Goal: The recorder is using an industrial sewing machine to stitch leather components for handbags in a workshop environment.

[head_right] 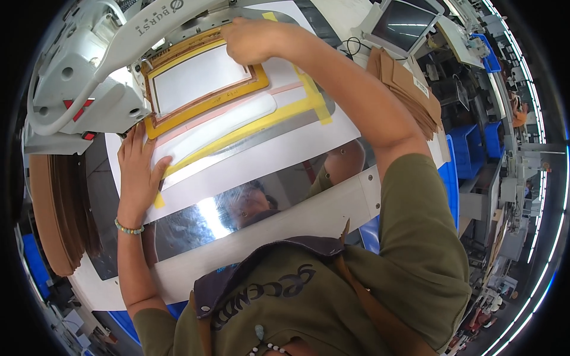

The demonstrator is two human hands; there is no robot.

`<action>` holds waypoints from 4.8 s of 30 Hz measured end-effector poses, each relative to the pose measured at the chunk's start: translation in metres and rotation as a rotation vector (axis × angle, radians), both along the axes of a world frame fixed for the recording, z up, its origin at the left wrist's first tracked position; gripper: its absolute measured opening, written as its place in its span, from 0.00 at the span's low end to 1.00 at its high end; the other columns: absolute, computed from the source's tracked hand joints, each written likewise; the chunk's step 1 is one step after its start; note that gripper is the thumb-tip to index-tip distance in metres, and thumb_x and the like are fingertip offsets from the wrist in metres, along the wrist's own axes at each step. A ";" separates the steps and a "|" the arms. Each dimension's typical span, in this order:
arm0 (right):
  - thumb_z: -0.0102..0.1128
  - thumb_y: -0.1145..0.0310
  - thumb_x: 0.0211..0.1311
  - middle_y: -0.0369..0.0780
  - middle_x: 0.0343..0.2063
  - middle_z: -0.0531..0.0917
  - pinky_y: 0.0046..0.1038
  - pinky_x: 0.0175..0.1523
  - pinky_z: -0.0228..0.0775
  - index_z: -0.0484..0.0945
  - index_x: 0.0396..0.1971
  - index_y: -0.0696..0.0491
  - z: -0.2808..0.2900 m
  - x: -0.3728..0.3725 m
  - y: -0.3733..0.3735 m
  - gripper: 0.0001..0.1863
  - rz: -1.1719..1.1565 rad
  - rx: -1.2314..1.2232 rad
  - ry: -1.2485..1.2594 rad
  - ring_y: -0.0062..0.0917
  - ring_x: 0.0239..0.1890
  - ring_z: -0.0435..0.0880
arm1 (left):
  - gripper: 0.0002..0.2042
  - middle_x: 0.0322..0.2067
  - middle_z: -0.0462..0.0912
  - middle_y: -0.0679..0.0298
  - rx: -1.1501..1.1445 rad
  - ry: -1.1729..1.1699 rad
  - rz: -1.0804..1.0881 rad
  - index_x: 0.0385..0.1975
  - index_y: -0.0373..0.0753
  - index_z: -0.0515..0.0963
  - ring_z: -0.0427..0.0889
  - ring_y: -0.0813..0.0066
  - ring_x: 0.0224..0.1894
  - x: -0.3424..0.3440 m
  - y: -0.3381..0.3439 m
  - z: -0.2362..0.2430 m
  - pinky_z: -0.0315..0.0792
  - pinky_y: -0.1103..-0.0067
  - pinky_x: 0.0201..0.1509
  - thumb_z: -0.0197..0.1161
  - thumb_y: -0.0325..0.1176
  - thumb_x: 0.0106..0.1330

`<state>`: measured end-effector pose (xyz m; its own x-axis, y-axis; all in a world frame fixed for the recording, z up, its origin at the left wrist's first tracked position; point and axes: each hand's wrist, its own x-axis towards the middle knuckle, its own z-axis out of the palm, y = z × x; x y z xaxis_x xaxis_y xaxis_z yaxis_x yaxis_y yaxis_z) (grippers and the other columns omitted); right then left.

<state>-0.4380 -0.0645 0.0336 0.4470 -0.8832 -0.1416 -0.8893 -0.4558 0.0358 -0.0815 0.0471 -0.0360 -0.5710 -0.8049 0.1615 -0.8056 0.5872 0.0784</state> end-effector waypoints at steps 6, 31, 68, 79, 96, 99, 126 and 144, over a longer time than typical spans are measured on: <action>0.45 0.74 0.69 0.44 0.44 0.89 0.29 0.58 0.79 0.78 0.38 0.56 -0.008 0.042 -0.013 0.10 0.084 0.777 -0.903 0.25 0.49 0.88 | 0.34 0.77 0.63 0.45 0.007 0.024 0.003 0.71 0.35 0.73 0.56 0.44 0.80 0.000 0.000 0.001 0.49 0.55 0.81 0.58 0.55 0.75; 0.66 0.72 0.67 0.41 0.56 0.87 0.41 0.68 0.71 0.85 0.54 0.54 -0.060 -0.014 0.167 0.16 0.229 -0.357 -0.518 0.36 0.61 0.82 | 0.30 0.66 0.79 0.48 -0.029 0.111 0.032 0.67 0.31 0.74 0.77 0.49 0.69 -0.005 0.038 0.011 0.72 0.61 0.71 0.71 0.42 0.70; 0.62 0.78 0.68 0.45 0.58 0.86 0.41 0.70 0.69 0.87 0.46 0.60 -0.052 -0.024 0.170 0.11 0.087 -0.337 -0.700 0.42 0.62 0.81 | 0.14 0.40 0.80 0.58 -0.699 -0.346 0.499 0.51 0.35 0.84 0.82 0.58 0.50 0.283 -0.033 0.051 0.79 0.65 0.52 0.67 0.30 0.67; 0.67 0.78 0.64 0.42 0.58 0.86 0.42 0.68 0.71 0.87 0.46 0.56 0.000 0.009 0.173 0.11 0.277 -0.349 -0.638 0.40 0.64 0.80 | 0.12 0.31 0.91 0.61 -0.598 0.586 0.806 0.43 0.39 0.90 0.89 0.75 0.32 0.296 -0.041 0.141 0.79 0.75 0.41 0.70 0.41 0.71; 0.64 0.72 0.61 0.43 0.59 0.83 0.36 0.56 0.78 0.79 0.61 0.55 -0.053 0.254 0.109 0.26 0.723 -0.480 -0.591 0.34 0.54 0.84 | 0.03 0.42 0.90 0.60 -0.304 0.277 0.256 0.37 0.35 0.85 0.88 0.59 0.42 0.154 0.086 0.032 0.81 0.69 0.45 0.70 0.23 0.65; 0.65 0.71 0.58 0.41 0.48 0.85 0.32 0.50 0.79 0.83 0.52 0.56 -0.069 0.283 0.090 0.20 0.608 -0.410 -0.400 0.31 0.48 0.84 | 0.06 0.45 0.89 0.57 -0.158 0.323 0.245 0.40 0.34 0.86 0.88 0.55 0.45 0.157 0.087 0.037 0.81 0.68 0.49 0.70 0.27 0.68; 0.62 0.73 0.60 0.43 0.49 0.87 0.36 0.56 0.80 0.84 0.45 0.58 -0.096 0.260 0.094 0.14 0.738 -0.514 -0.529 0.34 0.51 0.87 | 0.12 0.44 0.89 0.50 -0.734 -0.261 0.846 0.52 0.42 0.78 0.88 0.44 0.48 0.362 -0.073 0.174 0.80 0.53 0.49 0.48 0.32 0.76; 0.62 0.73 0.59 0.39 0.34 0.85 0.36 0.45 0.82 0.80 0.36 0.53 -0.074 0.265 0.089 0.05 0.715 -0.532 -0.615 0.33 0.42 0.88 | 0.19 0.50 0.85 0.53 -0.423 0.263 0.291 0.52 0.35 0.81 0.82 0.48 0.53 0.193 0.066 0.077 0.76 0.63 0.58 0.76 0.35 0.64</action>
